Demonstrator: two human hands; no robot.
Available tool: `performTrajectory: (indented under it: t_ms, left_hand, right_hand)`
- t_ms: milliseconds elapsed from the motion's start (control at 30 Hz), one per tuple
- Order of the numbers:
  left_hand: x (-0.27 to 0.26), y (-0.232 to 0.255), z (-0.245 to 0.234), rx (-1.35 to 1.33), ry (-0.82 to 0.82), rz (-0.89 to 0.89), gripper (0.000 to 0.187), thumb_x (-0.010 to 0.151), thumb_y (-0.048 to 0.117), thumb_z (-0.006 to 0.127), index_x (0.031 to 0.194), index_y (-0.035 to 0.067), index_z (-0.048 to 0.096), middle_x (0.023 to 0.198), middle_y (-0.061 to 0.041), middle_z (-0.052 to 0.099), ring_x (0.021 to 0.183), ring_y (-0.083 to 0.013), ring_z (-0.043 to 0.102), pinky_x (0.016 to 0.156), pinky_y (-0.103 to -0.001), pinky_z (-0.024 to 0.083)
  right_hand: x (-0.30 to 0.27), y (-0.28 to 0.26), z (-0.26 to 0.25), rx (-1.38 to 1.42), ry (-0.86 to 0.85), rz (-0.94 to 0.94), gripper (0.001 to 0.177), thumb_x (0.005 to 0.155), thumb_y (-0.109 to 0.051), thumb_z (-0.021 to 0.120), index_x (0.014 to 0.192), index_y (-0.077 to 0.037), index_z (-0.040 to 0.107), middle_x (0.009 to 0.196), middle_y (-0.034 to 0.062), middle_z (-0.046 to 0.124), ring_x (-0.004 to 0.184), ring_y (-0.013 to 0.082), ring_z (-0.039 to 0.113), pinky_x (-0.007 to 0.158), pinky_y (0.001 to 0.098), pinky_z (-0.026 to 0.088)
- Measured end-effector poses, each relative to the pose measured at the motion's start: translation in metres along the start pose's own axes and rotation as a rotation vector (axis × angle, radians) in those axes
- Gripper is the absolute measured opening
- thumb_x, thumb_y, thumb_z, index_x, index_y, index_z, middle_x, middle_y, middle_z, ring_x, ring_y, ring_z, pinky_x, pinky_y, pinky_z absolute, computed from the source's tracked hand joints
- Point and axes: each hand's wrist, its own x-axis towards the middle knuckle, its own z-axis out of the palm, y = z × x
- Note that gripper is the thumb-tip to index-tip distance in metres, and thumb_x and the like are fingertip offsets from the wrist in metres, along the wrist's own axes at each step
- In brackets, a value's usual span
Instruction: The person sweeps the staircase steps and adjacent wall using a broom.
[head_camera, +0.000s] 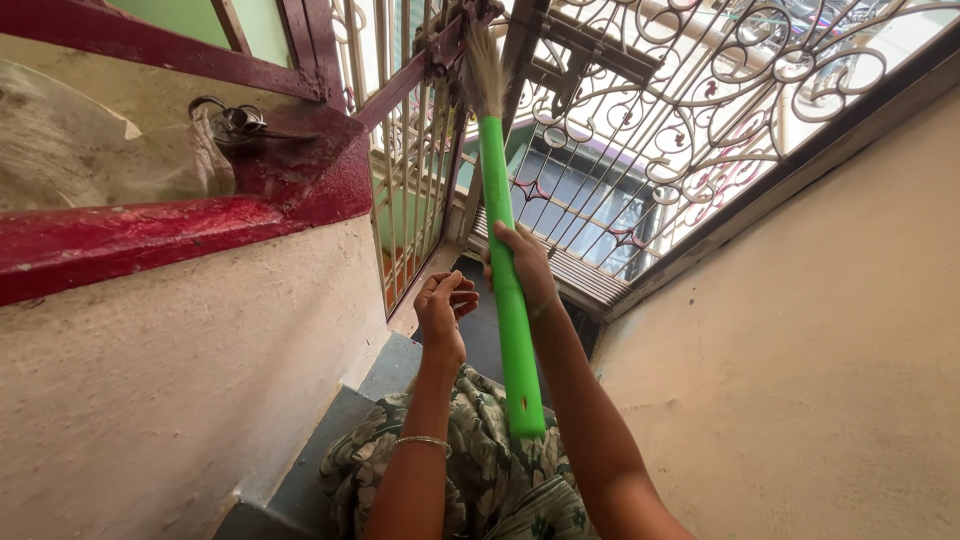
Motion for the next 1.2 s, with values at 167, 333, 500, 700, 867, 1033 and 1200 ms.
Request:
performTrajectory:
  t_ms: [167, 333, 500, 700, 867, 1033, 1200]
  left_hand:
    - [-0.002, 0.008, -0.006, 0.001, 0.004, 0.025, 0.009, 0.093, 0.017, 0.064, 0.089, 0.009, 0.063, 0.083, -0.005, 0.068, 0.074, -0.0185, 0.066, 0.072, -0.035, 0.053]
    - [0.005, 0.017, -0.01, -0.01, 0.004, 0.025, 0.009, 0.094, 0.017, 0.064, 0.089, 0.01, 0.064, 0.082, -0.005, 0.068, 0.074, -0.0189, 0.066, 0.072, -0.034, 0.052]
    - [0.001, 0.014, -0.013, -0.027, 0.005, 0.03, 0.011, 0.094, 0.017, 0.064, 0.087, 0.008, 0.064, 0.082, -0.005, 0.068, 0.074, -0.0195, 0.066, 0.072, -0.035, 0.052]
    - [0.003, 0.019, -0.013, -0.02, 0.012, 0.03, 0.011, 0.094, 0.017, 0.064, 0.087, 0.008, 0.064, 0.081, -0.006, 0.068, 0.073, -0.02, 0.065, 0.073, -0.037, 0.052]
    - [0.003, 0.015, -0.011, -0.036, -0.007, 0.035, 0.01, 0.094, 0.017, 0.064, 0.088, 0.009, 0.063, 0.082, -0.005, 0.067, 0.073, -0.0189, 0.065, 0.073, -0.037, 0.05]
    - [0.0, 0.015, -0.013, -0.046, 0.004, 0.033, 0.01, 0.093, 0.018, 0.064, 0.088, 0.009, 0.064, 0.081, -0.005, 0.067, 0.073, -0.0187, 0.065, 0.074, -0.036, 0.051]
    - [0.004, 0.015, -0.013, -0.053, 0.001, 0.036, 0.011, 0.093, 0.017, 0.065, 0.088, 0.008, 0.064, 0.081, -0.006, 0.067, 0.072, -0.0196, 0.065, 0.07, -0.035, 0.051]
  right_hand:
    - [0.063, -0.029, 0.01, 0.143, 0.08, 0.079, 0.041, 0.102, -0.024, 0.06, 0.131, 0.003, 0.051, 0.072, 0.0103, 0.063, 0.05, 0.0158, 0.061, 0.042, 0.0276, 0.052]
    - [0.005, -0.002, 0.03, 0.016, 0.12, -0.147, 0.056, 0.096, -0.022, 0.059, 0.145, -0.002, 0.042, 0.069, 0.0094, 0.06, 0.046, 0.0146, 0.058, 0.038, 0.0275, 0.051]
    - [0.023, -0.003, 0.038, -0.038, -0.011, -0.121, 0.06, 0.097, -0.021, 0.061, 0.151, -0.002, 0.043, 0.071, 0.0089, 0.061, 0.047, 0.0146, 0.059, 0.039, 0.0266, 0.053]
    - [0.037, -0.032, 0.038, 0.024, 0.048, -0.126, 0.06, 0.097, -0.023, 0.061, 0.151, -0.005, 0.044, 0.07, 0.0111, 0.062, 0.045, 0.0153, 0.06, 0.037, 0.0268, 0.052]
    - [0.009, 0.001, 0.049, -0.058, 0.006, -0.148, 0.056, 0.098, -0.018, 0.063, 0.15, -0.004, 0.046, 0.075, 0.0079, 0.063, 0.051, 0.014, 0.061, 0.041, 0.0276, 0.053]
    - [0.011, -0.008, 0.05, 0.067, 0.039, -0.151, 0.05, 0.099, -0.021, 0.059, 0.145, -0.003, 0.047, 0.067, 0.0096, 0.061, 0.045, 0.0147, 0.06, 0.037, 0.0266, 0.05]
    - [-0.053, -0.002, 0.039, 0.046, 0.009, -0.149, 0.059, 0.098, -0.021, 0.06, 0.15, -0.003, 0.039, 0.066, 0.0087, 0.06, 0.044, 0.0145, 0.059, 0.035, 0.0279, 0.049]
